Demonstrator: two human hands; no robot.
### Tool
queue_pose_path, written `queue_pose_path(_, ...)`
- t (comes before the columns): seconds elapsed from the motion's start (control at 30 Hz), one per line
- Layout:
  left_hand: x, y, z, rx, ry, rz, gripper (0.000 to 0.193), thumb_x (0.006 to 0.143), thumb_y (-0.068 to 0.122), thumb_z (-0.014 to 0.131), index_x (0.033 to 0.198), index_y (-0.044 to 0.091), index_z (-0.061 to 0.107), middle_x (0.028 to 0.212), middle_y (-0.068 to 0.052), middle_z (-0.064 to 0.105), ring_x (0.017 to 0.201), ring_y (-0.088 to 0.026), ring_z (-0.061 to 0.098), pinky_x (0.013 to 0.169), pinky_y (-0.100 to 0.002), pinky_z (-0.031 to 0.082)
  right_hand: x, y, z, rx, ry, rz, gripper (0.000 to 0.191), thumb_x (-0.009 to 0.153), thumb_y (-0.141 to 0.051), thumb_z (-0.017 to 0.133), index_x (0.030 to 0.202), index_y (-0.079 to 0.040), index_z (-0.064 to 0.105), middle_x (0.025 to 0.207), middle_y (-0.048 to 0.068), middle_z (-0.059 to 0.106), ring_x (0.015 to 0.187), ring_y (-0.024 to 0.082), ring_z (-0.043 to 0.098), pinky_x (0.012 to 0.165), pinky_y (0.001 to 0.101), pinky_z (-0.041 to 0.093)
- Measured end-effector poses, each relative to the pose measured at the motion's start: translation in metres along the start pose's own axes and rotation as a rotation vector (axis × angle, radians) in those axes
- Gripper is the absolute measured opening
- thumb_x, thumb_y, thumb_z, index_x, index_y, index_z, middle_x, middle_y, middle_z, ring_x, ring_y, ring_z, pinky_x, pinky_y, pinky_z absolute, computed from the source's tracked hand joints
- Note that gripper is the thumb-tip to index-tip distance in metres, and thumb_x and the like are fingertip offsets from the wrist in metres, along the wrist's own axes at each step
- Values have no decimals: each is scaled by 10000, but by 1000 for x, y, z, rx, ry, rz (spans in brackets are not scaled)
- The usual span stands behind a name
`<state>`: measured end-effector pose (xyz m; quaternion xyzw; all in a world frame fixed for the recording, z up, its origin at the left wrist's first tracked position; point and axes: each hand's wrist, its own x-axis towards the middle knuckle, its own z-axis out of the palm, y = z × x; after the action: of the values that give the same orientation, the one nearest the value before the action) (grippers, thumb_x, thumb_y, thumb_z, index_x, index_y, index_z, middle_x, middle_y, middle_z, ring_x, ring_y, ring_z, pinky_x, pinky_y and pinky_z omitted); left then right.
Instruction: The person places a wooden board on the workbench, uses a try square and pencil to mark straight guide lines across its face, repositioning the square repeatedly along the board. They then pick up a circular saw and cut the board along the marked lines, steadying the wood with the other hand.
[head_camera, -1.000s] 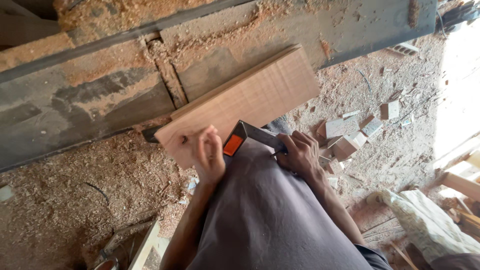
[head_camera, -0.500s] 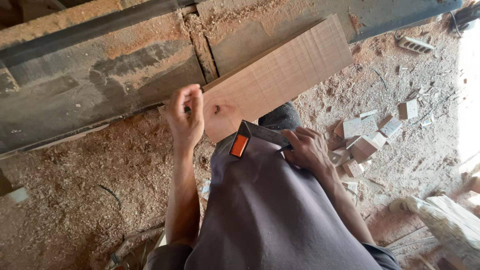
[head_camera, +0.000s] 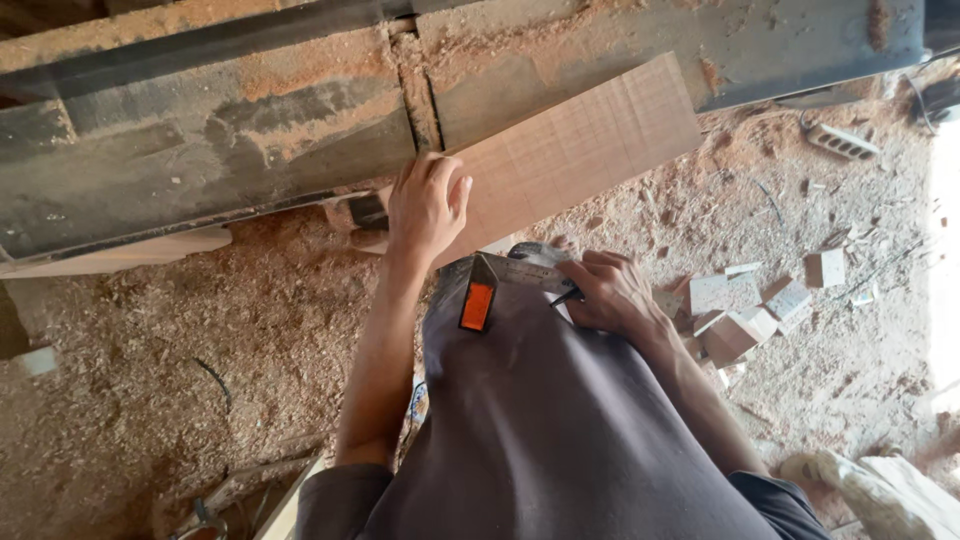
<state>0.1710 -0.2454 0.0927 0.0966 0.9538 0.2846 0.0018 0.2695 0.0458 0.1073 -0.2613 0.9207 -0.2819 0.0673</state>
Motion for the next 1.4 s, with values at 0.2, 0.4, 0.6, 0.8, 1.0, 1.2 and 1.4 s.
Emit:
queue_pose_path(0.2,46,58,50,102,-252,-24,1078,676,476,883,1528,61,368,1511,-280,309,1415,-506,277,1121,-681,218,-39,34,-36,-24,93,51,474,609,-114,689,1078,-49,691,720,109,631,692,319,640,658,455,526)
queue_pose_path(0.4,46,97,143,460,-122,138,1202,649,277,842,1656,110,207,1629,-340,-24,1473,-623,22,1128,-810,48,-102,79,-53,-69,197,228,449,648,-102,678,1093,-43,669,709,125,620,689,331,632,659,466,520)
queue_pose_path(0.6,33,102,152,435,-244,59,1054,718,70,732,1631,72,205,1603,-387,-39,1440,-687,-4,1038,-913,59,-154,137,-59,-107,183,514,289,785,-85,659,1074,-97,669,727,85,670,642,229,648,589,413,516)
queue_pose_path(0.8,67,111,76,327,-174,61,476,908,-41,599,1380,7,560,1325,-251,624,1116,-372,629,966,-578,513,-176,186,-86,-174,200,502,305,834,-88,666,1138,-105,686,864,103,735,645,197,655,524,362,530)
queue_pose_path(1.0,108,100,49,322,-143,106,410,770,228,900,1041,-7,700,918,-181,763,738,-284,720,695,-465,583,-161,193,-100,-234,151,553,281,791,-119,695,1072,-113,674,728,74,679,642,219,650,593,399,516)
queue_pose_path(1.2,59,114,109,280,160,119,448,961,332,881,1227,21,700,1120,-172,761,917,-306,716,803,-469,597,-156,184,-89,-167,217,543,356,754,-96,687,1110,-112,682,756,81,681,639,239,658,562,411,518)
queue_pose_path(1.4,7,116,182,595,63,185,1000,767,393,814,1557,38,317,1617,-249,312,1438,-538,379,1154,-720,303,-167,188,-79,-161,270,532,344,784,-89,685,1128,-94,679,824,91,717,655,228,671,565,395,528)
